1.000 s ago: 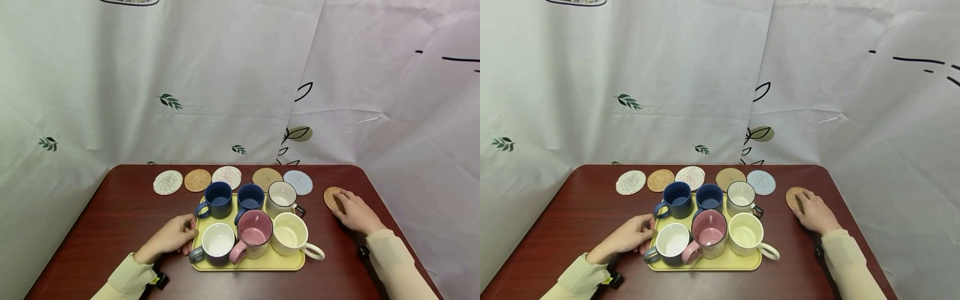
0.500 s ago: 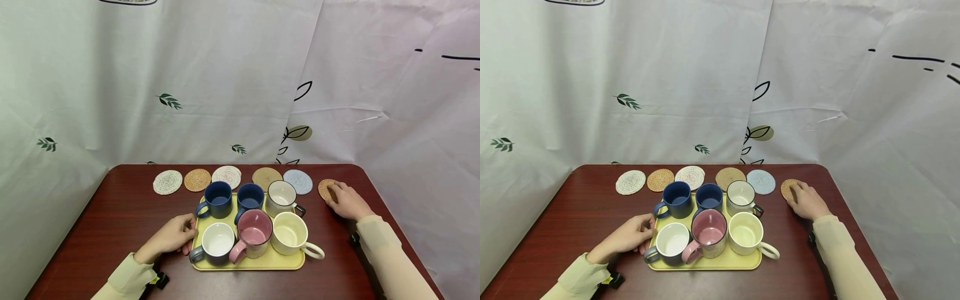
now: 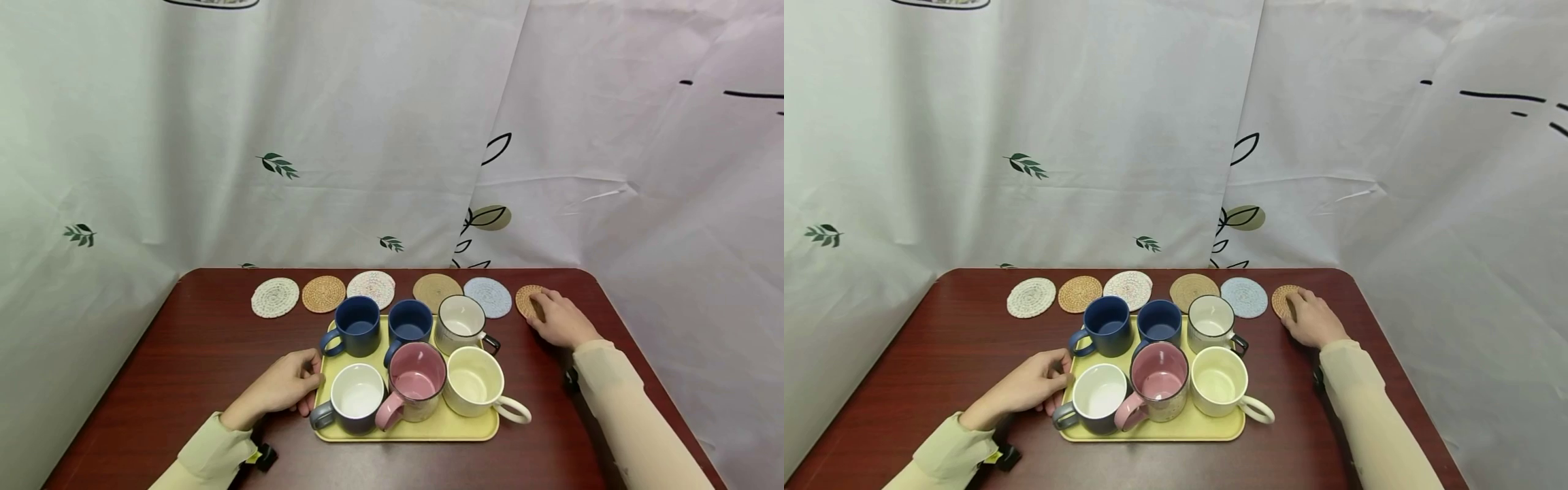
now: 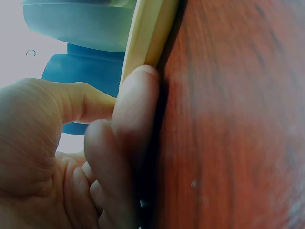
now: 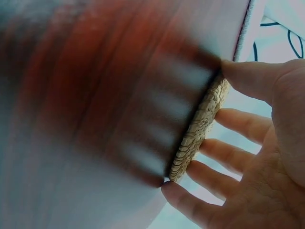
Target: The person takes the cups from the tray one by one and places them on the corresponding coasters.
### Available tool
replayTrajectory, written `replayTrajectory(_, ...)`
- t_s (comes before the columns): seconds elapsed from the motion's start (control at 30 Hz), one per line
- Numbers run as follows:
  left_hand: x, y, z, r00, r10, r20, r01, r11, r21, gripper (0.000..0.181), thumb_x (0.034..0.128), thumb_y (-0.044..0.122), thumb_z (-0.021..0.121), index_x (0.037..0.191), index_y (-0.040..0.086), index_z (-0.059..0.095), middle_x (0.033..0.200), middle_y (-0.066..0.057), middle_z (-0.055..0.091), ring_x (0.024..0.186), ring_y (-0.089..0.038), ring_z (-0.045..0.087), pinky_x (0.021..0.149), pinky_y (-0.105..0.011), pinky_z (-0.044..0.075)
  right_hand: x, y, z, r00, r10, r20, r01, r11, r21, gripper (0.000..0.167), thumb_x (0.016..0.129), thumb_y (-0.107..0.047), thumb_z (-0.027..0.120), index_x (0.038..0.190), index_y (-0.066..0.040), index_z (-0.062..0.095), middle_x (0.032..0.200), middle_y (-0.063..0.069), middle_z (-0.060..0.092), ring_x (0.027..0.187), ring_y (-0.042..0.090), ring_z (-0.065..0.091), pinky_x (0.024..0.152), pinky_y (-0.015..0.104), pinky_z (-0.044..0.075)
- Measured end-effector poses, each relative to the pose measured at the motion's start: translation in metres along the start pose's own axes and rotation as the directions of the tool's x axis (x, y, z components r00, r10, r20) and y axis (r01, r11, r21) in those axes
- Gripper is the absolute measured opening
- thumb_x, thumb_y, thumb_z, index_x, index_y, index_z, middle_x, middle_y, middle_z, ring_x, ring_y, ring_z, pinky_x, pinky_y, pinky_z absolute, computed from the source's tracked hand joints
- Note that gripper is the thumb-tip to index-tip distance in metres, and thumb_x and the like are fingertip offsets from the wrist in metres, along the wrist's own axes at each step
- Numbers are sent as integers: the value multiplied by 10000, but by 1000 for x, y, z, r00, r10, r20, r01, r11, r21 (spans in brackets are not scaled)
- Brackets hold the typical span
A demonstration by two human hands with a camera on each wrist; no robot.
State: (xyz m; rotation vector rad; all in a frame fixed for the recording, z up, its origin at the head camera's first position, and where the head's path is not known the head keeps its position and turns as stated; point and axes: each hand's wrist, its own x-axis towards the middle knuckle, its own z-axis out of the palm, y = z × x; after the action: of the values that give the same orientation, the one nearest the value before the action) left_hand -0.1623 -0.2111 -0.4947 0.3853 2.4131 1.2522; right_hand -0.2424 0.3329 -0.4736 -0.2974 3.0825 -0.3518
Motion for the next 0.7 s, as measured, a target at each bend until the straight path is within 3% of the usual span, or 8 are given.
replayTrajectory(0.7, -1, -1, 0, 1000, -2, -4, 2, 1000, -4, 45, 927, 39, 570, 913, 66, 537, 534, -21, 638, 429, -160, 639, 373, -296, 476, 9, -3, -4, 999, 23, 36, -23, 1000, -6, 602, 968, -246, 653, 1452, 67, 482, 1499, 389, 411, 1327, 612, 444, 1102, 706, 385)
